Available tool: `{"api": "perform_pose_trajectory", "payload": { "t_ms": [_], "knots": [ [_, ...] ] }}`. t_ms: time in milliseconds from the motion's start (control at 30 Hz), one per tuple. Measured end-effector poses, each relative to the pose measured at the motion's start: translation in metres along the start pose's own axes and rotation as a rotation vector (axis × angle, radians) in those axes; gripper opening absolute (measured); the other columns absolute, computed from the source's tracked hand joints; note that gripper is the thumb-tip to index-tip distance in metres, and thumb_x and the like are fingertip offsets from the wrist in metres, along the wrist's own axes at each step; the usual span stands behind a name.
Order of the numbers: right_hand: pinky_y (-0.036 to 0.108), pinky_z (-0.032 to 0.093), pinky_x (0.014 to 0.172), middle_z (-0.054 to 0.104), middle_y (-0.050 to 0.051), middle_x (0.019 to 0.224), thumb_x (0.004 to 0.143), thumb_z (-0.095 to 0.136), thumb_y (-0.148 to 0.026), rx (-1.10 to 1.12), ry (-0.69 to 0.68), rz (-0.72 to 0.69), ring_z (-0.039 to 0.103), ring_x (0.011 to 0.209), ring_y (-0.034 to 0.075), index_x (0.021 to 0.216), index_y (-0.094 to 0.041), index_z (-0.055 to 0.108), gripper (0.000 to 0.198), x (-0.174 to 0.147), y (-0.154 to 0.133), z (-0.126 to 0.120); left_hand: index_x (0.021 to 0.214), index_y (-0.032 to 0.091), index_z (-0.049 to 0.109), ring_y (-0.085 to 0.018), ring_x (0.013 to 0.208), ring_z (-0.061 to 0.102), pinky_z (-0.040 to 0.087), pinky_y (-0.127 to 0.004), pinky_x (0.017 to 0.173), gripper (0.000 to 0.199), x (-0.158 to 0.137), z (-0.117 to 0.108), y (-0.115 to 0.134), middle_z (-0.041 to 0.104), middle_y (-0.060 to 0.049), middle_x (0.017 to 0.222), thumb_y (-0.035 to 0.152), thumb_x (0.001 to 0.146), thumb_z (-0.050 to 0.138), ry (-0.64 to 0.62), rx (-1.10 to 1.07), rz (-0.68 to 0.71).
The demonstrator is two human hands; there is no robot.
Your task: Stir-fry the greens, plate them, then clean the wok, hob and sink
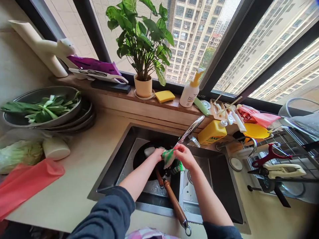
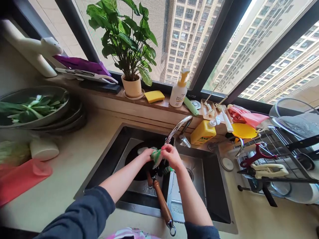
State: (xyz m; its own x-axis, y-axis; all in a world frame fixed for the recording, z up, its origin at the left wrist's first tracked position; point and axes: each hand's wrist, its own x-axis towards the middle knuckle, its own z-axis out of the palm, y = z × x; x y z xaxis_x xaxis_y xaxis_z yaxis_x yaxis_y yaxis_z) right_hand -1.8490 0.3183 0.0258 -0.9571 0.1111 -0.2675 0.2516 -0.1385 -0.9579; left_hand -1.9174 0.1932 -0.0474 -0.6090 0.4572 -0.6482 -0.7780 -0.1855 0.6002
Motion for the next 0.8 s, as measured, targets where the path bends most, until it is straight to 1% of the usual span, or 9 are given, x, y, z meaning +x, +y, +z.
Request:
{"api": "perform_pose_trajectory", "payload": {
  "t_ms": [100,167,300,400,467,567,700,733,800],
  "knots": [
    [0.022,0.035,0.052,0.054,-0.005,0.063,0.05,0.072,-0.035,0.008,0.344,-0.015,0.045,0.055,0.009,0.076,-0.019,0.053,0.036,0.026,0.008,-0.027,0.09,0.011,0.063,-0.013,0.066,0.063,0.052,-0.03,0.064,0.022,-0.006,0.003,0.004,0.067,-0.004,0.082,0.033,0.086,0.059,-0.045,-0.053,-0.113],
    [0.022,0.037,0.054,0.055,-0.004,0.066,0.05,0.072,-0.04,0.014,0.418,-0.023,0.048,0.058,0.01,0.078,-0.019,0.053,0.04,0.04,0.016,-0.035,0.083,0.011,0.063,-0.014,0.06,0.063,0.05,-0.028,0.06,0.02,-0.012,0.008,0.008,0.068,-0.004,0.074,0.031,0.082,0.064,-0.088,-0.092,-0.14],
    [0.024,0.043,0.061,0.063,0.002,0.08,0.054,0.074,-0.047,0.008,0.36,0.006,0.057,0.071,0.014,0.092,-0.02,0.057,0.05,0.04,0.033,-0.029,0.078,0.011,0.062,-0.016,0.058,0.064,0.051,-0.028,0.062,0.023,-0.02,0.022,0.018,0.067,-0.004,0.067,0.034,0.082,0.063,-0.143,-0.144,-0.15],
    [0.028,0.046,0.06,0.066,0.005,0.086,0.066,0.063,-0.062,-0.014,0.156,0.167,0.06,0.069,0.016,0.103,-0.022,0.057,0.055,0.027,0.04,-0.021,0.078,0.012,0.061,-0.015,0.06,0.064,0.051,-0.03,0.066,0.022,-0.022,0.029,0.021,0.066,-0.004,0.066,0.034,0.083,0.061,-0.155,-0.144,-0.123],
    [0.029,0.046,0.056,0.066,0.006,0.083,0.071,0.052,-0.07,-0.111,0.075,0.197,0.06,0.064,0.016,0.101,-0.021,0.057,0.058,0.023,0.041,-0.018,0.08,0.013,0.061,-0.015,0.06,0.063,0.05,-0.029,0.066,0.023,-0.026,0.029,0.021,0.066,-0.003,0.067,0.035,0.079,0.066,-0.151,-0.114,-0.09],
    [0.027,0.045,0.057,0.063,0.004,0.077,0.068,0.056,-0.068,-0.289,0.14,0.08,0.057,0.064,0.016,0.092,-0.018,0.057,0.056,0.029,0.039,-0.014,0.089,0.015,0.061,-0.012,0.059,0.061,0.048,-0.027,0.065,0.032,-0.036,0.022,0.017,0.066,0.0,0.07,0.034,0.068,0.077,-0.139,-0.01,-0.044],
    [0.029,0.044,0.068,0.062,0.003,0.076,0.066,0.065,-0.053,-0.43,0.197,0.004,0.056,0.072,0.017,0.087,-0.017,0.061,0.042,0.04,0.027,-0.011,0.104,0.022,0.057,-0.011,0.063,0.061,0.048,-0.028,0.068,0.062,-0.043,0.018,0.011,0.067,0.004,0.076,0.011,0.05,0.086,-0.119,0.147,-0.054],
    [0.031,0.044,0.071,0.063,0.003,0.077,0.068,0.064,-0.05,-0.475,0.193,-0.006,0.056,0.073,0.018,0.087,-0.017,0.062,0.038,0.041,0.022,-0.013,0.104,0.022,0.057,-0.012,0.063,0.062,0.049,-0.029,0.068,0.062,-0.042,0.019,0.01,0.067,0.003,0.076,0.008,0.05,0.084,-0.114,0.17,-0.073],
    [0.034,0.044,0.079,0.066,0.006,0.085,0.075,0.06,-0.044,-0.659,0.195,-0.076,0.058,0.082,0.021,0.095,-0.018,0.064,0.033,0.04,0.009,-0.024,0.097,0.018,0.057,-0.014,0.06,0.062,0.051,-0.033,0.066,0.046,-0.034,0.021,0.008,0.065,0.001,0.071,0.009,0.058,0.079,-0.108,0.189,-0.131]
  ]
}}
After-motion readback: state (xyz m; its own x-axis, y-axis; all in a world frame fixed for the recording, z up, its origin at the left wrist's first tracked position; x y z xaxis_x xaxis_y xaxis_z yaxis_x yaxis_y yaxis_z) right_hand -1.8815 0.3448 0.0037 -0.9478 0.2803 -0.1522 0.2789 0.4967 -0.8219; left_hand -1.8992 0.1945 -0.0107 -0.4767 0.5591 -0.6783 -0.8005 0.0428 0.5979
